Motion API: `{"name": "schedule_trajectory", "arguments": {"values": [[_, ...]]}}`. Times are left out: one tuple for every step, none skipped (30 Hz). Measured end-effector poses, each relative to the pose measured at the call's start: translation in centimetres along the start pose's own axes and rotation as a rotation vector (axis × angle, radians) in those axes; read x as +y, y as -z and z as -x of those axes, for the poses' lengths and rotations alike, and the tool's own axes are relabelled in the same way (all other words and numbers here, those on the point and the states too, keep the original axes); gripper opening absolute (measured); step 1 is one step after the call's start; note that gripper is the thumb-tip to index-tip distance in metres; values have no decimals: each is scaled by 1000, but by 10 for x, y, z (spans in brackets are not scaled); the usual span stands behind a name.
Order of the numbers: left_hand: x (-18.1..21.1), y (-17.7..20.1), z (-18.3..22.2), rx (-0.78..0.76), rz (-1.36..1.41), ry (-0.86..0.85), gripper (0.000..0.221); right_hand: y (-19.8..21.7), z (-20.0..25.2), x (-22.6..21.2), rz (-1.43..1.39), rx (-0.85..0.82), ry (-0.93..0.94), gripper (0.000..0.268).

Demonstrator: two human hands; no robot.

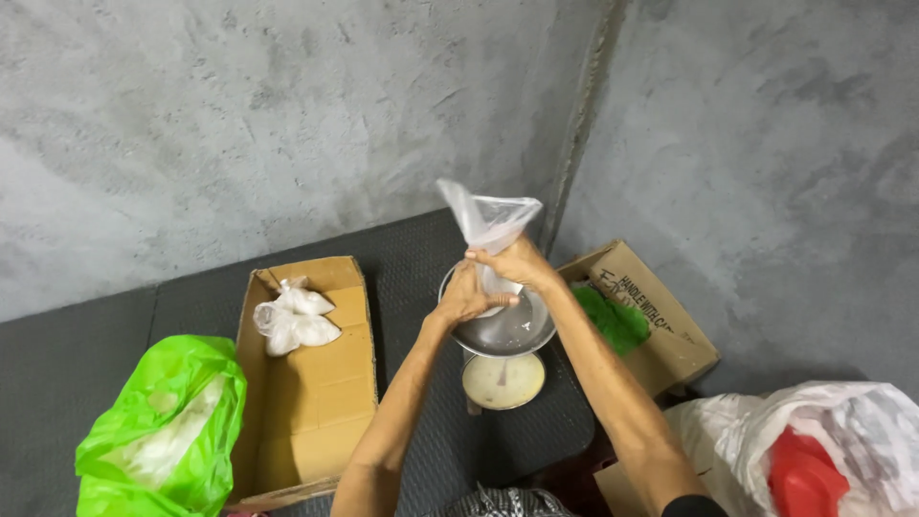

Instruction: The recorder measures out portions of a white powder, likely flour or feed, using a scoop and a small analog scale, then packs them into plastic bags.

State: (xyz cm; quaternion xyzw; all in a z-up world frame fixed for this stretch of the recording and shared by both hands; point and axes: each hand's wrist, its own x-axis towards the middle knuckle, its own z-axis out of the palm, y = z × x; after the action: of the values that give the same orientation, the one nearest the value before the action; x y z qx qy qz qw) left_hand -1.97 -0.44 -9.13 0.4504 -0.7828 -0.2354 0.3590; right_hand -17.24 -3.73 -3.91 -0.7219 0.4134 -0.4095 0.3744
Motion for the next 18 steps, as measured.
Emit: {"name": "schedule_trajectory", "arguments": {"values": [[-2,-3,-1,-7,2,0,127,-1,2,-6,-1,5,-6,38],[-3,-6,-2,-32,105,56,115,-2,4,-11,50,8,-25,41],[-5,-9,-4,-59,208,110,104,-1,5,-17,102,15,-44,44],[-15,-18,-9,-68,209,107,104,-1,5,-13,102,23,-49,44],[-24,-26,-14,-77,188,134,85,-3,4,-10,13,26,-55,44],[-34,-34,-17,-87,166,161,66,-4,3,-6,-76,30,-61,45],[-44,-41,-21,-86,168,164,66,-5,1,-2,-76,27,-62,45],[-53,-47,-24,-90,141,177,52,-6,-2,2,-109,40,-87,44],[-64,-52,-26,-91,114,194,40,-9,-5,6,-143,49,-112,44],[-64,-52,-27,-88,114,200,40,-10,-7,6,-144,43,-113,44],[-64,-52,-27,-87,111,206,34,-11,-8,5,-181,81,-125,42],[-65,-52,-27,-87,107,212,30,-12,-9,5,-217,120,-138,41],[-60,-48,-26,-83,106,218,30,-12,-9,-1,-219,113,-138,41],[-55,-45,-25,-94,124,222,29,-11,-8,-7,-218,147,-283,36],[-50,-42,-24,-107,143,225,27,-10,-7,-14,-213,180,-430,32],[-44,-38,-21,-104,143,231,27,-7,-11,-4,-213,174,-431,32],[-39,-35,-20,-97,148,218,25,-5,-14,5,-276,236,-395,28],[-34,-33,-18,-90,153,206,23,-2,-16,15,-338,298,-359,23]]}}
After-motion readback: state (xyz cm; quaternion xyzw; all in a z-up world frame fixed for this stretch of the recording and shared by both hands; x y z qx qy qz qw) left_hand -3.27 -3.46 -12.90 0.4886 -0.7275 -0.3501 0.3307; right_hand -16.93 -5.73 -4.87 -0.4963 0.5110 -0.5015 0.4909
